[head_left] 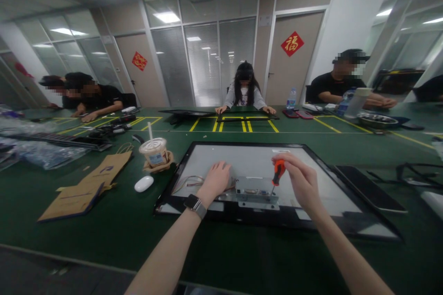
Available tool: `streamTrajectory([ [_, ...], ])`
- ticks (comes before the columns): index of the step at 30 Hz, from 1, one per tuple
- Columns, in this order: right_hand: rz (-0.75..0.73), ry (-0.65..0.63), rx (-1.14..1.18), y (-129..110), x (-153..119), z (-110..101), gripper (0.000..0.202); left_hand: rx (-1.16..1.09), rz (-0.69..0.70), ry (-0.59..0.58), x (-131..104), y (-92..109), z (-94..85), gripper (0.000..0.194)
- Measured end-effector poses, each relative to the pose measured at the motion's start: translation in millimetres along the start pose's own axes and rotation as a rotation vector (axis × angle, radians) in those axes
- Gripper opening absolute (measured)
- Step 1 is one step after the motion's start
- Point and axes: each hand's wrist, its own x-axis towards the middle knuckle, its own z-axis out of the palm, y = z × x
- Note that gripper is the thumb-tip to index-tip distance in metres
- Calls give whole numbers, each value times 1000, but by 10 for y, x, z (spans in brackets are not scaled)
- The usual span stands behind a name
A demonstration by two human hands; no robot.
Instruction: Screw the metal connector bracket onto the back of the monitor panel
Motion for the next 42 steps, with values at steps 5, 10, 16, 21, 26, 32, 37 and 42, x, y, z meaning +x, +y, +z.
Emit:
streamTrajectory([
  [5, -33, 18, -49, 19, 16, -11, 21, 19, 32, 18, 8, -27, 54, 40],
  [10, -49, 12, -74, 29, 16, -1, 17, 33, 26, 5, 27, -41, 99, 40],
  [16, -47, 33, -68, 39, 13, 58, 10, 37, 0, 22, 28, -31, 92, 40],
  [21, -13, 118, -17, 76, 25, 67, 11, 43, 9, 15, 16, -14, 43, 39],
  [26, 138, 68, 65, 139, -5, 56, 20, 30, 6, 13, 8, 1, 15, 39],
  [32, 130, 20, 176, 180, -34, 80, 21, 26, 11, 21, 14, -26, 61, 41],
  [37, 132, 23, 112, 159, -4, 62, 18, 35, 17, 30, 26, -44, 101, 40],
  [42, 137, 17, 118, 134, 9, 43, 24, 47, 37, 38, 36, -55, 127, 39],
])
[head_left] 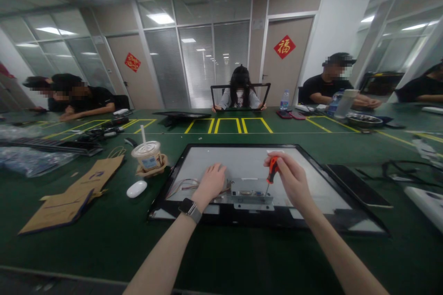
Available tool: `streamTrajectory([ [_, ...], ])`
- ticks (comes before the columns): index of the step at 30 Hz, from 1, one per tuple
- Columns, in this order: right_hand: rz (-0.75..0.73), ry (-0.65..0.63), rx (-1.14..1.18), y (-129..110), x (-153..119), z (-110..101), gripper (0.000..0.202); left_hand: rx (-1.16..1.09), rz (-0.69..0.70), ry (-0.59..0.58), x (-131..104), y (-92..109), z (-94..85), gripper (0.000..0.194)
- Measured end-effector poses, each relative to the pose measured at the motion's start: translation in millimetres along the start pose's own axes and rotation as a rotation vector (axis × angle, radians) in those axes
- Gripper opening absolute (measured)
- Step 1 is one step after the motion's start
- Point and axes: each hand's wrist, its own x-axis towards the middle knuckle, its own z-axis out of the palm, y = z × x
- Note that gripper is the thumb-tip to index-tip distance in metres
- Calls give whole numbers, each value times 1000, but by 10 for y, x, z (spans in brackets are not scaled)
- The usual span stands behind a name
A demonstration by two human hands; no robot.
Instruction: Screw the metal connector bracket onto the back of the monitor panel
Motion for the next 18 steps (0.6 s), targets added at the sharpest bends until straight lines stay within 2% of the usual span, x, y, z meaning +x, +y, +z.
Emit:
streamTrajectory([
  [7, -50, 45, -97, -19, 6, -9, 21, -19, -13, -7, -4, 8, -22, 39],
  [18, -46, -8, -73, -53, 0, 13, 27, -17, -7, -3, 0, 4, -12, 39],
])
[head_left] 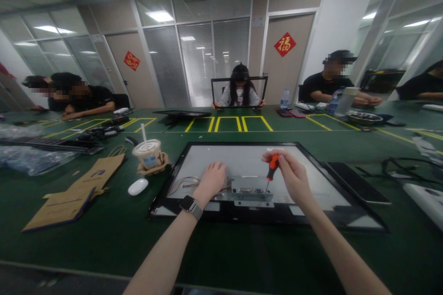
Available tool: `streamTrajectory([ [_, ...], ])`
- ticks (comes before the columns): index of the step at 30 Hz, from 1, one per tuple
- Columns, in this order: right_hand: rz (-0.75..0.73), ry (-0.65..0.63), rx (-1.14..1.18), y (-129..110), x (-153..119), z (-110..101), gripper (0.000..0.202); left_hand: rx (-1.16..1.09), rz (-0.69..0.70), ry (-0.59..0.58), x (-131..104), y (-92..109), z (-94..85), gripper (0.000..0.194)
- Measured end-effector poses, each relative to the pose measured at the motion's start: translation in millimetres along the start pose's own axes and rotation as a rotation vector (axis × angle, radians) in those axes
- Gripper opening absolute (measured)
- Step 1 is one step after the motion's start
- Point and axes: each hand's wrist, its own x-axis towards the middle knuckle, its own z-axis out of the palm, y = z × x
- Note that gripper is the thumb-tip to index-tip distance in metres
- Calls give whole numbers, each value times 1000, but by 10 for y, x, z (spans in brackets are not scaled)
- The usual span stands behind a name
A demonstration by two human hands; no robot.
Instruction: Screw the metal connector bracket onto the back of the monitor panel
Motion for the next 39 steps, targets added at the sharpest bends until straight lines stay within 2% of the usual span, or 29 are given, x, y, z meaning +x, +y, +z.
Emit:
streamTrajectory([
  [7, -129, 70, -171, -18, 20, -5, 5, -8, -30, -24, -10, 25, -63, 41],
  [10, -153, 64, -181, -57, 14, -7, 11, 1, -23, -22, -7, 25, -59, 41],
  [14, -106, 0, -118, -103, -2, -7, 27, 3, -25, -9, -6, 20, -45, 40],
  [21, -129, 52, -152, -62, 9, 6, 7, -8, -24, -12, -1, 10, -25, 40],
  [24, -122, 58, -139, -54, 2, 7, 10, -8, -19, -2, 3, 3, 0, 40],
  [27, -54, 20, -108, -41, -11, -7, 18, -4, -24, 3, 5, 0, 16, 39],
  [33, 29, -42, 87, 31, -11, -25, 24, -18, -24, -6, -3, 7, -18, 40],
  [39, 74, 9, 72, 47, 13, -15, 25, -24, -23, -10, 2, 17, -36, 38],
])
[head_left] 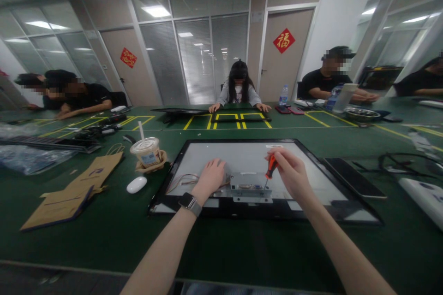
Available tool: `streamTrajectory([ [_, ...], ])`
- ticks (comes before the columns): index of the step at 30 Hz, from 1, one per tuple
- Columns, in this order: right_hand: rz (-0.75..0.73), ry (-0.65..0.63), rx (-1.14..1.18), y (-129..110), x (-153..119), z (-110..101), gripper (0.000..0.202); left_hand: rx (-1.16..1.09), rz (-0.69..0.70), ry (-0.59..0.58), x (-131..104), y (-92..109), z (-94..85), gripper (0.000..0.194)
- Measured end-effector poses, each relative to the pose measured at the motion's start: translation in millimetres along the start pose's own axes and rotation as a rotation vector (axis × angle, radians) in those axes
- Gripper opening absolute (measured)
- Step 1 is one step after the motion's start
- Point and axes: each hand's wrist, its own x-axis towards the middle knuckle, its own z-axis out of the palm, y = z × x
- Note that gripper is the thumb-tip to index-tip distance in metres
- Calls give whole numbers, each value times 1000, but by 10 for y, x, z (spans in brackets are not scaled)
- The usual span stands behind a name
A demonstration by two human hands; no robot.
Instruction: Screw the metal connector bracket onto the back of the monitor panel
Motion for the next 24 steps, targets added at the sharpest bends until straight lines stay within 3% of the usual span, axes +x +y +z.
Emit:
streamTrajectory([
  [24, -17, -5, -8, 26, -26, 9, 19, -5, -19, -3, -12, 9, -13, 40],
])
